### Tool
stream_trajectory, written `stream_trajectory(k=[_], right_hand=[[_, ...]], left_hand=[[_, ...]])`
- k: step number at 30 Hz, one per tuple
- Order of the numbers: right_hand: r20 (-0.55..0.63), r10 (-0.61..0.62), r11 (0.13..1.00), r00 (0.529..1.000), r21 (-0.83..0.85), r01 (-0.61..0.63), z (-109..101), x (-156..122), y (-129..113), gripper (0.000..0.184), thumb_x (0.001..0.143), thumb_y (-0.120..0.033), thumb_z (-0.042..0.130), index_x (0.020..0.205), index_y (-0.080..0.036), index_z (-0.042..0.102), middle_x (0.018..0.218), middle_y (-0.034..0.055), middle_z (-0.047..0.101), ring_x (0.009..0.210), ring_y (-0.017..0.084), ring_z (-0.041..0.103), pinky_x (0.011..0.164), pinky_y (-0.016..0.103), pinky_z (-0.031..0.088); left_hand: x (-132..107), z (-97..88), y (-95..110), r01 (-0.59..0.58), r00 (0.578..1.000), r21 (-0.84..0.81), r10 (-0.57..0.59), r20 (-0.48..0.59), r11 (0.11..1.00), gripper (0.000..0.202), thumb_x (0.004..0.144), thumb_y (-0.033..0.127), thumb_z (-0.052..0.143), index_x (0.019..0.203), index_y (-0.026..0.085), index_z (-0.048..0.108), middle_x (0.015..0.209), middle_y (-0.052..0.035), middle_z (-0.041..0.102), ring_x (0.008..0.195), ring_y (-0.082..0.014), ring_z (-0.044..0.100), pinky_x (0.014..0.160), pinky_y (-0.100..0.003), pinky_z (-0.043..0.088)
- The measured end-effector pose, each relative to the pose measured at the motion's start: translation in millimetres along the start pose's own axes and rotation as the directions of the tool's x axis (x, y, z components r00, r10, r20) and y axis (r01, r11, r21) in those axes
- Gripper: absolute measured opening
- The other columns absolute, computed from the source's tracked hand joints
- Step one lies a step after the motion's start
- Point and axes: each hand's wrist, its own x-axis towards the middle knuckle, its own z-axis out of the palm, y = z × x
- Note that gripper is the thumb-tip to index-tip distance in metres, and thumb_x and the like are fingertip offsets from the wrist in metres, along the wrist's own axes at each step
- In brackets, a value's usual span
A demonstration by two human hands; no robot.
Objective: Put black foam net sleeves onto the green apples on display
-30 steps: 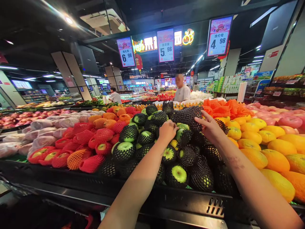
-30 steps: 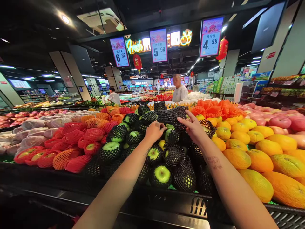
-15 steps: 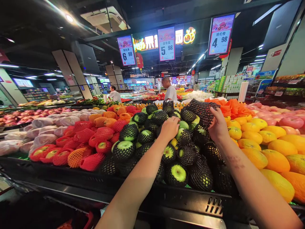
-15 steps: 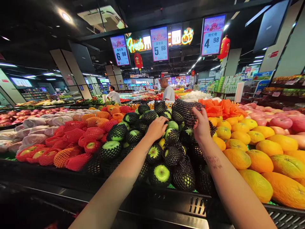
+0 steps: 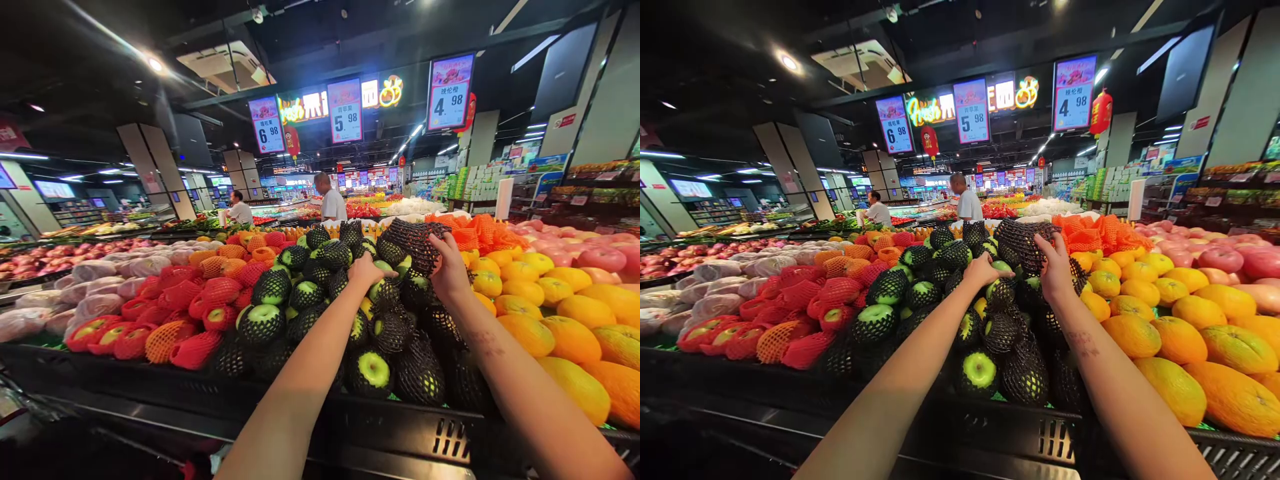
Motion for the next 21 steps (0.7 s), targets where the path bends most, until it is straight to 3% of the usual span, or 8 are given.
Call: stream_trajectory(k=[3, 7, 11, 13, 17, 19, 21], right_hand=[[-0.010, 0.007, 1.000, 1.000, -0.012, -0.007, 1, -1, 0, 0.043, 0.058, -0.038, 0.085, 0.089, -0.029, 0.057, 0.104, -0.0036, 0.070, 0.107, 0.023, 0.066, 0.093, 0.038, 0.055], [-0.015, 0.025, 0.999, 1.000, -0.030, -0.025, 1, -2, 0, 0.043, 0.059, -0.037, 0.085, 0.091, -0.029, 0.057, 0.105, -0.0044, 0.070, 0.106, 0.022, 0.066, 0.088, 0.036, 0.056], [-0.090, -0.045, 0.999, 0.995, -0.026, 0.043, -5, 3, 0, 0.041, 0.062, -0.036, 0.084, 0.091, -0.029, 0.056, 0.100, -0.0037, 0.069, 0.096, 0.020, 0.068, 0.081, 0.033, 0.057], [-0.151, -0.099, 0.994, 0.984, -0.061, 0.091, -10, 8, 0, 0.038, 0.066, -0.039, 0.083, 0.090, -0.028, 0.055, 0.097, -0.0034, 0.068, 0.091, 0.019, 0.067, 0.077, 0.032, 0.057], [-0.156, -0.126, 0.986, 0.980, -0.131, 0.106, -16, 13, -1, 0.037, 0.070, -0.051, 0.080, 0.084, -0.026, 0.057, 0.091, -0.0026, 0.068, 0.084, 0.019, 0.067, 0.069, 0.030, 0.056], [-0.116, -0.071, 0.991, 0.991, -0.122, 0.057, -14, 10, -2, 0.038, 0.066, -0.053, 0.083, 0.083, -0.027, 0.061, 0.090, -0.0030, 0.069, 0.082, 0.018, 0.066, 0.066, 0.028, 0.056], [0.005, 0.053, 0.990, 0.999, -0.129, -0.052, -10, 3, -4, 0.039, 0.062, -0.050, 0.087, 0.084, -0.027, 0.066, 0.087, -0.0029, 0.071, 0.075, 0.017, 0.066, 0.063, 0.027, 0.054]], left_hand=[[8, 1.6, 2, 0.060, 0.998, -0.029, -0.060, 0.009, 0.998, 0.090, 0.051, 0.062, 0.087, 0.122, 0.022, 0.052, 0.125, -0.0182, 0.068, 0.117, -0.0365, 0.065, 0.094, -0.042, 0.051], [8, 6.2, -1, 0.030, 0.999, -0.141, -0.032, -0.014, 0.990, 0.084, 0.057, 0.057, 0.085, 0.123, 0.022, 0.047, 0.123, -0.0184, 0.069, 0.119, -0.0353, 0.064, 0.097, -0.042, 0.048], [0, 4.4, -6, -0.049, 0.990, -0.230, 0.016, -0.143, 0.972, 0.072, 0.063, 0.051, 0.081, 0.117, 0.020, 0.046, 0.120, -0.0232, 0.068, 0.116, -0.0388, 0.064, 0.094, -0.045, 0.047], [-2, 0.8, -9, -0.076, 0.976, -0.329, 0.002, -0.219, 0.941, 0.065, 0.065, 0.050, 0.080, 0.112, 0.021, 0.045, 0.116, -0.0205, 0.069, 0.112, -0.0373, 0.066, 0.091, -0.043, 0.048], [-2, -7.7, -12, -0.113, 0.971, -0.725, -0.080, -0.226, 0.680, 0.046, 0.083, 0.053, 0.063, 0.110, 0.023, 0.041, 0.102, -0.0097, 0.069, 0.078, -0.0228, 0.072, 0.068, -0.031, 0.050], [-3, -11.7, -13, -0.119, 0.984, -0.867, -0.061, -0.169, 0.483, 0.039, 0.091, 0.052, 0.050, 0.114, 0.023, 0.039, 0.098, -0.0059, 0.068, 0.060, -0.0149, 0.068, 0.055, -0.025, 0.045], [-6, -15.0, -12, -0.098, 0.995, -0.972, 0.008, -0.099, 0.214, 0.040, 0.091, 0.050, 0.051, 0.118, 0.023, 0.039, 0.096, -0.0038, 0.067, 0.054, -0.0112, 0.065, 0.049, -0.020, 0.040]])
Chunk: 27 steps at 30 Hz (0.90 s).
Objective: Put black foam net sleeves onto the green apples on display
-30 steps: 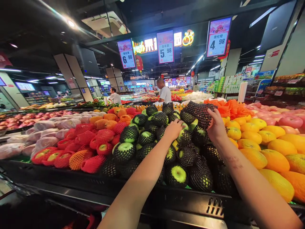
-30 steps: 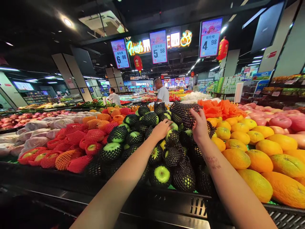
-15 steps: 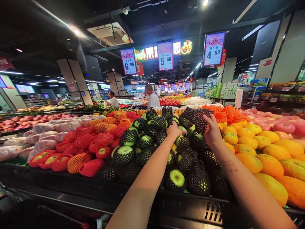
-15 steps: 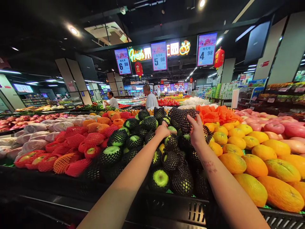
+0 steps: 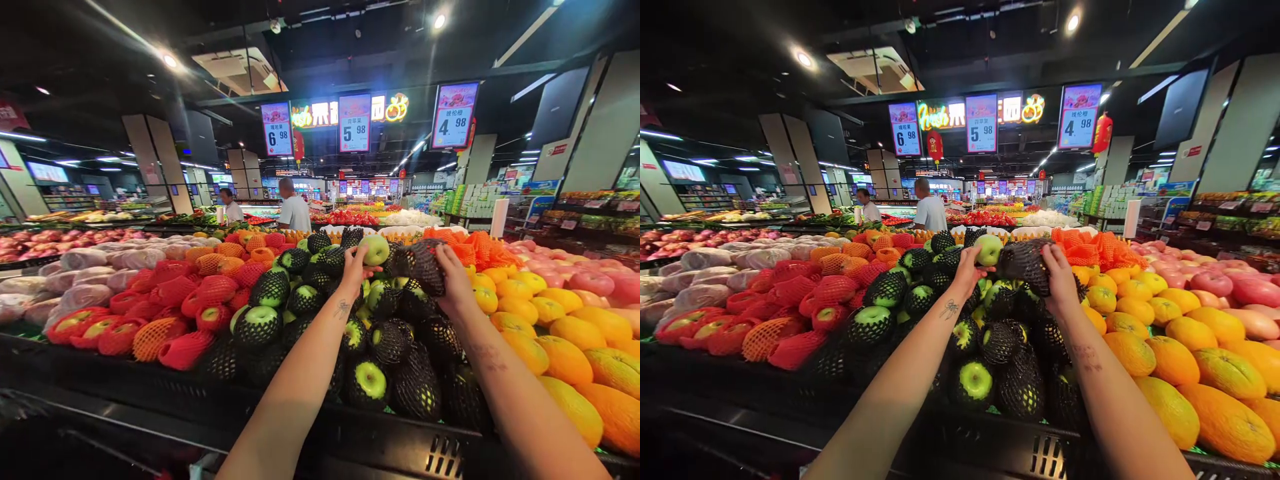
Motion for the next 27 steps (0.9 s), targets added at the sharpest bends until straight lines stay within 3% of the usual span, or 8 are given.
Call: stream_trajectory(k=[2, 4, 6, 8, 12, 15, 21, 27], right_hand=[[0.242, 0.161, 0.986, 0.957, -0.082, -0.145, 3, -9, -2, 0.037, 0.062, -0.049, 0.088, 0.084, -0.025, 0.070, 0.082, -0.0016, 0.071, 0.068, 0.016, 0.064, 0.060, 0.026, 0.052], [0.511, 0.278, 0.955, 0.813, -0.237, -0.177, 6, -18, -5, 0.033, 0.068, -0.050, 0.085, 0.085, -0.023, 0.074, 0.079, -0.0001, 0.072, 0.066, 0.015, 0.063, 0.062, 0.026, 0.051], [0.705, 0.310, 0.930, 0.638, -0.365, -0.048, 9, -24, -7, 0.030, 0.076, -0.050, 0.079, 0.086, -0.022, 0.076, 0.083, 0.0009, 0.073, 0.072, 0.017, 0.064, 0.069, 0.029, 0.053], [0.789, 0.288, 0.897, 0.542, -0.421, 0.136, 12, -27, -7, 0.029, 0.083, -0.050, 0.072, 0.089, -0.022, 0.076, 0.087, 0.0013, 0.073, 0.079, 0.019, 0.065, 0.078, 0.033, 0.053], [0.703, 0.086, 0.779, 0.706, -0.489, 0.392, 13, -24, 1, 0.026, 0.084, -0.049, 0.071, 0.085, -0.023, 0.073, 0.082, 0.0004, 0.071, 0.076, 0.020, 0.062, 0.074, 0.034, 0.050], [0.578, -0.138, 0.666, 0.805, -0.547, 0.507, 8, -18, 4, 0.026, 0.079, -0.049, 0.077, 0.086, -0.025, 0.071, 0.082, 0.0002, 0.071, 0.072, 0.020, 0.061, 0.069, 0.034, 0.047], [0.410, -0.429, 0.553, 0.805, -0.586, 0.593, 2, -12, -3, 0.026, 0.081, -0.050, 0.076, 0.078, -0.026, 0.067, 0.077, 0.0007, 0.068, 0.069, 0.020, 0.060, 0.063, 0.034, 0.044], [0.292, -0.368, 0.715, 0.883, -0.518, 0.470, 5, -11, -2, 0.029, 0.075, -0.052, 0.079, 0.074, -0.025, 0.069, 0.075, 0.0009, 0.066, 0.068, 0.019, 0.058, 0.058, 0.032, 0.043]], left_hand=[[-4, 0.2, 2, 0.067, 0.993, -0.251, -0.039, 0.115, 0.966, 0.044, 0.088, 0.047, 0.056, 0.122, 0.022, 0.042, 0.097, -0.0044, 0.067, 0.057, -0.0109, 0.068, 0.048, -0.018, 0.039], [-8, 1.9, 3, 0.151, 0.972, -0.320, -0.082, 0.220, 0.935, 0.047, 0.090, 0.045, 0.054, 0.128, 0.021, 0.045, 0.101, -0.0073, 0.069, 0.062, -0.0132, 0.070, 0.048, -0.018, 0.042], [-14, 5.4, 3, 0.231, 0.940, -0.305, -0.131, 0.315, 0.924, 0.049, 0.091, 0.043, 0.052, 0.134, 0.019, 0.046, 0.107, -0.0112, 0.071, 0.072, -0.0176, 0.073, 0.054, -0.022, 0.049], [-19, 9.6, 1, 0.253, 0.914, -0.285, -0.132, 0.383, 0.924, 0.051, 0.092, 0.041, 0.052, 0.138, 0.020, 0.048, 0.116, -0.0124, 0.071, 0.088, -0.0216, 0.074, 0.068, -0.028, 0.057], [-26, 14.9, -2, 0.177, 0.884, -0.264, -0.035, 0.467, 0.948, 0.050, 0.090, 0.034, 0.058, 0.139, 0.025, 0.053, 0.129, -0.0052, 0.069, 0.114, -0.0209, 0.067, 0.101, -0.033, 0.052], [-26, 15.3, -5, 0.212, 0.857, -0.232, -0.066, 0.511, 0.949, 0.051, 0.089, 0.034, 0.059, 0.139, 0.027, 0.055, 0.126, -0.0027, 0.071, 0.115, -0.0209, 0.067, 0.105, -0.034, 0.050], [-27, 16.1, -5, 0.388, 0.800, -0.117, -0.271, 0.535, 0.914, 0.047, 0.093, 0.045, 0.050, 0.129, 0.019, 0.066, 0.104, -0.0075, 0.078, 0.100, -0.0257, 0.072, 0.096, -0.039, 0.055], [-32, 12.4, -4, 0.293, 0.785, -0.048, -0.211, 0.583, 0.955, 0.043, 0.090, 0.039, 0.066, 0.129, 0.021, 0.065, 0.117, -0.0074, 0.075, 0.109, -0.0243, 0.070, 0.106, -0.039, 0.050]])
